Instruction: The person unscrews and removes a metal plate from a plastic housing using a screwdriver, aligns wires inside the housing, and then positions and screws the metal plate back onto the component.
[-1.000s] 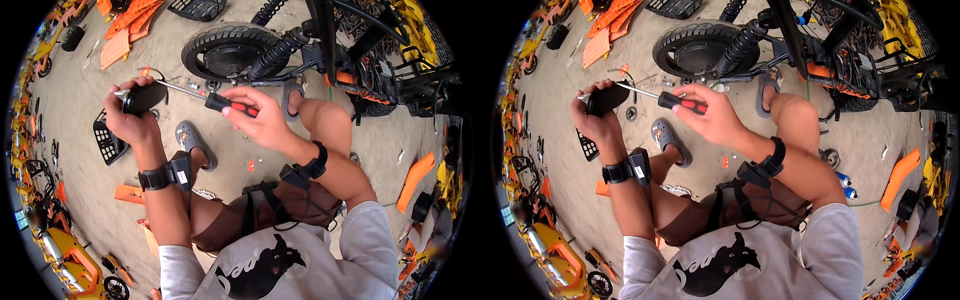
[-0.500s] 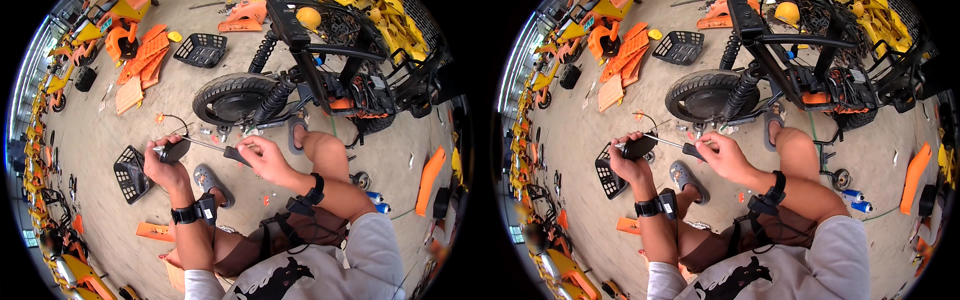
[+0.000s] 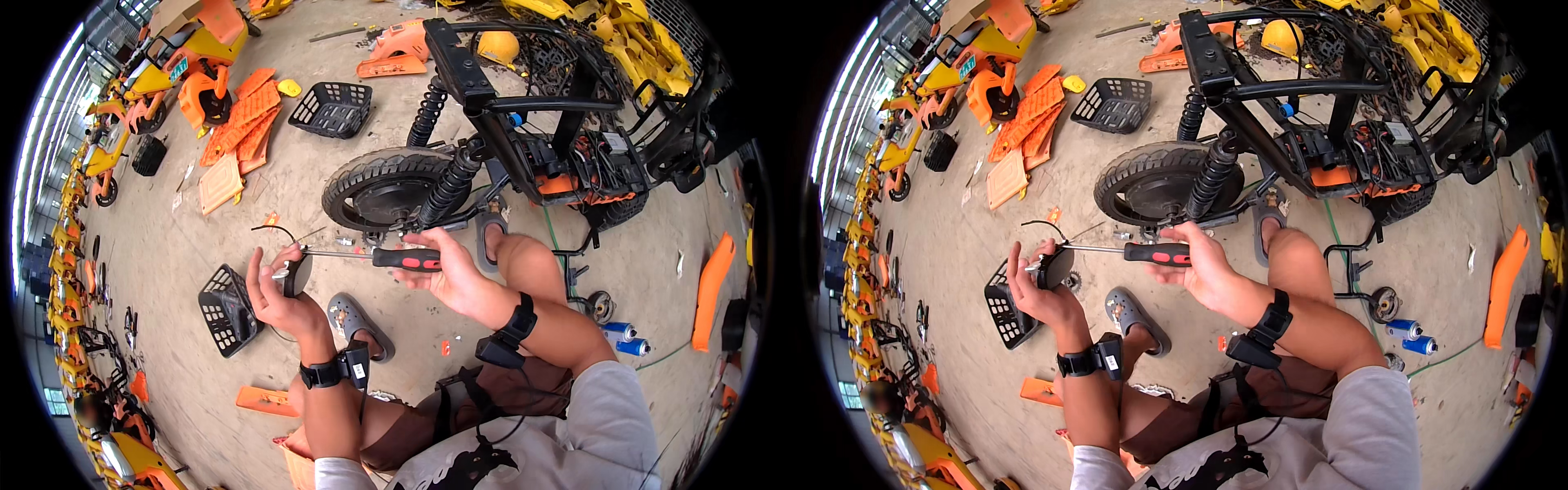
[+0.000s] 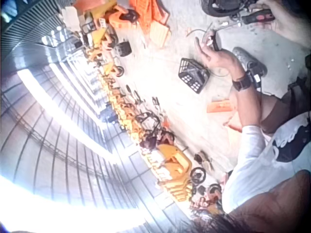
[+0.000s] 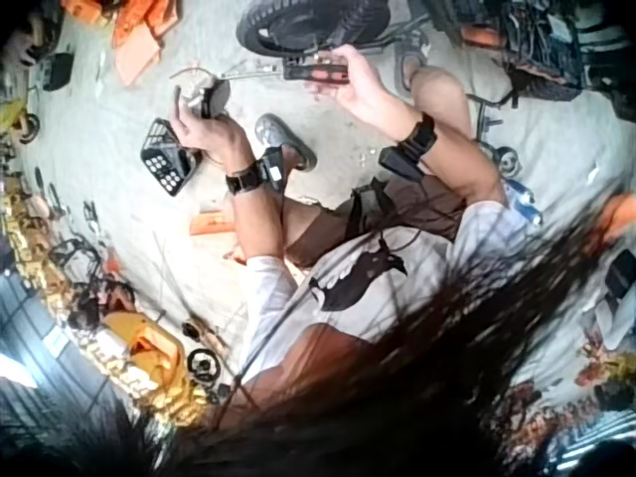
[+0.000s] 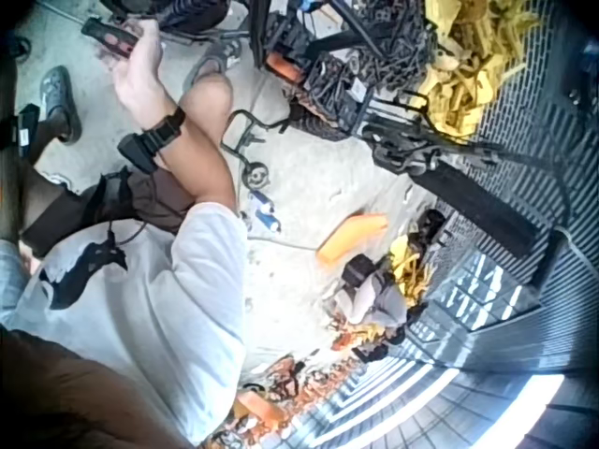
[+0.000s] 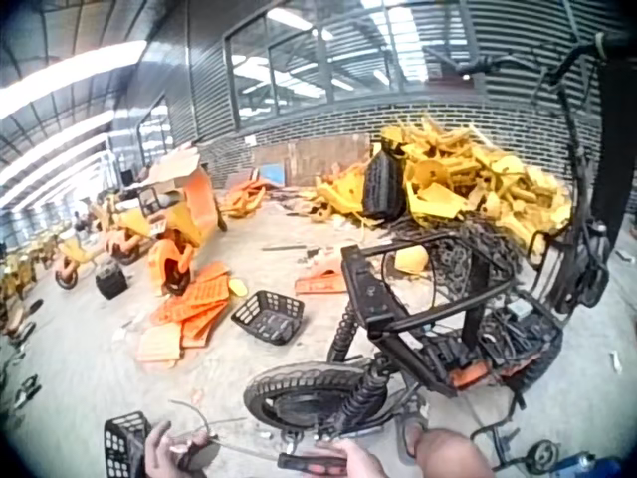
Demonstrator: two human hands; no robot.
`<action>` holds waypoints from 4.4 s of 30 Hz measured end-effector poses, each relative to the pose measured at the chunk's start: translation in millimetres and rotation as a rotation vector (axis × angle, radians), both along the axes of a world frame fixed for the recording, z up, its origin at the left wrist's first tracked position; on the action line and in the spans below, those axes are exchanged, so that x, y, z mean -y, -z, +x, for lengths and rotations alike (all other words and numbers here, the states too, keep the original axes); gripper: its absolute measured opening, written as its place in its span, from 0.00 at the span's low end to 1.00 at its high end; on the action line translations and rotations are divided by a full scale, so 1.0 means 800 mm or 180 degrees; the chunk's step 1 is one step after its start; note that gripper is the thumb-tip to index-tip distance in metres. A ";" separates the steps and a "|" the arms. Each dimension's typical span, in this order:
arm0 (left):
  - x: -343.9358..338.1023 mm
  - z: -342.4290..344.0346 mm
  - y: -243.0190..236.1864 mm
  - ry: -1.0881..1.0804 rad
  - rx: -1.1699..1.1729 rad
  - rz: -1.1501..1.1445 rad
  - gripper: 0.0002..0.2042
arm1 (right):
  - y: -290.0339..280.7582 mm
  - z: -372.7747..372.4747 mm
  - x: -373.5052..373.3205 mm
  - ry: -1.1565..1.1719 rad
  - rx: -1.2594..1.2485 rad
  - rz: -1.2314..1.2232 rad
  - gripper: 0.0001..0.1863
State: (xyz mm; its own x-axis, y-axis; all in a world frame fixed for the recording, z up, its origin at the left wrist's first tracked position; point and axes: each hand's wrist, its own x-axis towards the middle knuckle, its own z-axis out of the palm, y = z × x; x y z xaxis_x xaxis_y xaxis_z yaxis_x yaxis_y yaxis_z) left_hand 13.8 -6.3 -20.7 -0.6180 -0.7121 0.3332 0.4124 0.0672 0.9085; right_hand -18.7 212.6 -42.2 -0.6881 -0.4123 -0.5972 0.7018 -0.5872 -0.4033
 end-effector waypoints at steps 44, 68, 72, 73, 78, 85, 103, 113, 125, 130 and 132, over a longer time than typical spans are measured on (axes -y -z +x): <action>0.017 0.014 0.006 0.0090 -0.0851 0.0599 0.17 | -0.018 0.008 0.003 -0.0602 -0.1249 0.0401 0.20; 0.005 0.009 -0.009 -0.0052 -0.0867 0.0735 0.16 | -0.011 -0.005 -0.001 0.0099 -0.1628 0.0801 0.15; 0.000 0.004 -0.012 -0.0082 -0.0858 0.0871 0.15 | -0.001 -0.006 -0.001 0.0379 -0.1736 0.0463 0.16; 0.001 0.005 -0.012 -0.0082 -0.0870 0.0911 0.15 | -0.003 -0.006 -0.003 0.0350 -0.1450 0.0233 0.16; 0.005 0.008 -0.015 0.0000 -0.0943 0.1327 0.12 | -0.005 -0.008 -0.005 0.0074 -0.1546 0.0791 0.13; 0.016 0.014 -0.008 0.0134 -0.0929 0.1442 0.11 | 0.003 -0.023 -0.016 0.0704 -0.1001 0.0052 0.12; -0.071 0.010 0.006 0.1279 -0.0245 -0.0144 0.09 | 0.019 0.017 0.012 -0.0837 -0.2341 0.1306 0.12; -0.083 0.007 0.031 0.1414 -0.0147 -0.0862 0.08 | 0.026 0.020 0.003 -0.0615 -0.1932 0.1307 0.10; -0.082 0.023 0.008 0.1723 0.0100 -0.1124 0.10 | 0.041 0.011 0.009 -0.0523 -0.1861 0.1195 0.09; -0.083 0.024 0.004 0.1585 0.0037 -0.0814 0.04 | 0.027 0.019 0.020 -0.0594 -0.1886 0.1211 0.10; -0.080 0.021 0.014 0.1442 -0.0109 -0.1090 0.03 | 0.030 0.022 0.024 -0.0500 -0.1990 0.1406 0.10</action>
